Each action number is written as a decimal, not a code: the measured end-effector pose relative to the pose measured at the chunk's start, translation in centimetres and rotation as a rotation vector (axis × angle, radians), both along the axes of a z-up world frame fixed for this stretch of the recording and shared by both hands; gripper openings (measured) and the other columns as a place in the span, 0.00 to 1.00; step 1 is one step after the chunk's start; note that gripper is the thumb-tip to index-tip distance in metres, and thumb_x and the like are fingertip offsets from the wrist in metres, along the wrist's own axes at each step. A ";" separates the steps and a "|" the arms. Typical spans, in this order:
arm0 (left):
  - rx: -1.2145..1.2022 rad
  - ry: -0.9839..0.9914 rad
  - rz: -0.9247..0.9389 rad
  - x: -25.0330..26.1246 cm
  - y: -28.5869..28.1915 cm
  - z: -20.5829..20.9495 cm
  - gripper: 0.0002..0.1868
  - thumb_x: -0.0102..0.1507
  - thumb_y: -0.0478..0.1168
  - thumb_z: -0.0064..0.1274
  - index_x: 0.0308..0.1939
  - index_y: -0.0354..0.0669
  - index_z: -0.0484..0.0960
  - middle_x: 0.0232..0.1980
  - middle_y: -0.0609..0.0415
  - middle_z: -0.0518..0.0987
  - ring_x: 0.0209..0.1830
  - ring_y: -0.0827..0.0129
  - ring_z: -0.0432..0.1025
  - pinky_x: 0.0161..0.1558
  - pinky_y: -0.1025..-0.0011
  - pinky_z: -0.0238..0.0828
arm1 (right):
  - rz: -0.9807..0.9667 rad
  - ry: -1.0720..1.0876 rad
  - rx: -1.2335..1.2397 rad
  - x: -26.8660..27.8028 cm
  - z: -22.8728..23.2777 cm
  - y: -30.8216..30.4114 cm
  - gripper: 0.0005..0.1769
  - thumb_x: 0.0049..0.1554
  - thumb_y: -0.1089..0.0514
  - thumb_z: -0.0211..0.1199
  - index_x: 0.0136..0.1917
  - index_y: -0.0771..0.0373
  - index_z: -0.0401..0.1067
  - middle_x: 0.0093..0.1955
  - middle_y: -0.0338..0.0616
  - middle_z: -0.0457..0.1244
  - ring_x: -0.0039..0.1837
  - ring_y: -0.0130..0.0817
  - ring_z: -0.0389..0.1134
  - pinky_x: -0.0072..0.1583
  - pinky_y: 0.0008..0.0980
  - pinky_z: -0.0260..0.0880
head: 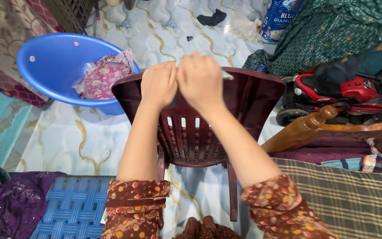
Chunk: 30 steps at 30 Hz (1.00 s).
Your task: The person wipes a maroon plastic chair with a blue cloth. They clean the seat, backrest, and legs, turning the chair over to access all surfaces.
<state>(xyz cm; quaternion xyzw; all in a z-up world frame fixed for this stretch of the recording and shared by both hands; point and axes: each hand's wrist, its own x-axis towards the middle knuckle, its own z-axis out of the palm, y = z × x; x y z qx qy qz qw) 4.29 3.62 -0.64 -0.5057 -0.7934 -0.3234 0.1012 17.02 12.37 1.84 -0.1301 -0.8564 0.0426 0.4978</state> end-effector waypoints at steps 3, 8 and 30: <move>0.043 0.039 -0.037 0.0 -0.3 0.0 0.19 0.73 0.46 0.37 0.44 0.40 0.83 0.44 0.45 0.83 0.48 0.48 0.75 0.50 0.51 0.68 | 0.049 -0.002 0.139 -0.1 -0.8 0.4 0.11 0.60 0.55 0.64 0.55 0.61 0.75 0.52 0.45 0.64 0.51 0.47 0.65 0.54 0.47 0.66; 0.070 0.014 -0.077 0.4 -0.1 0.3 0.18 0.74 0.48 0.39 0.49 0.43 0.82 0.47 0.47 0.81 0.51 0.49 0.73 0.52 0.51 0.65 | 0.006 -0.003 0.257 3.5 -3.3 7.2 0.12 0.61 0.54 0.65 0.57 0.59 0.76 0.55 0.49 0.64 0.53 0.48 0.65 0.52 0.46 0.64; 0.119 0.116 0.012 -4.6 6.2 -4.2 0.35 0.57 0.36 0.60 0.68 0.39 0.66 0.68 0.40 0.66 0.73 0.42 0.56 0.73 0.38 0.41 | 0.167 -1.012 0.171 0.9 -26.7 1.1 0.26 0.54 0.59 0.59 0.67 0.55 0.68 0.68 0.48 0.58 0.68 0.58 0.56 0.43 0.65 0.67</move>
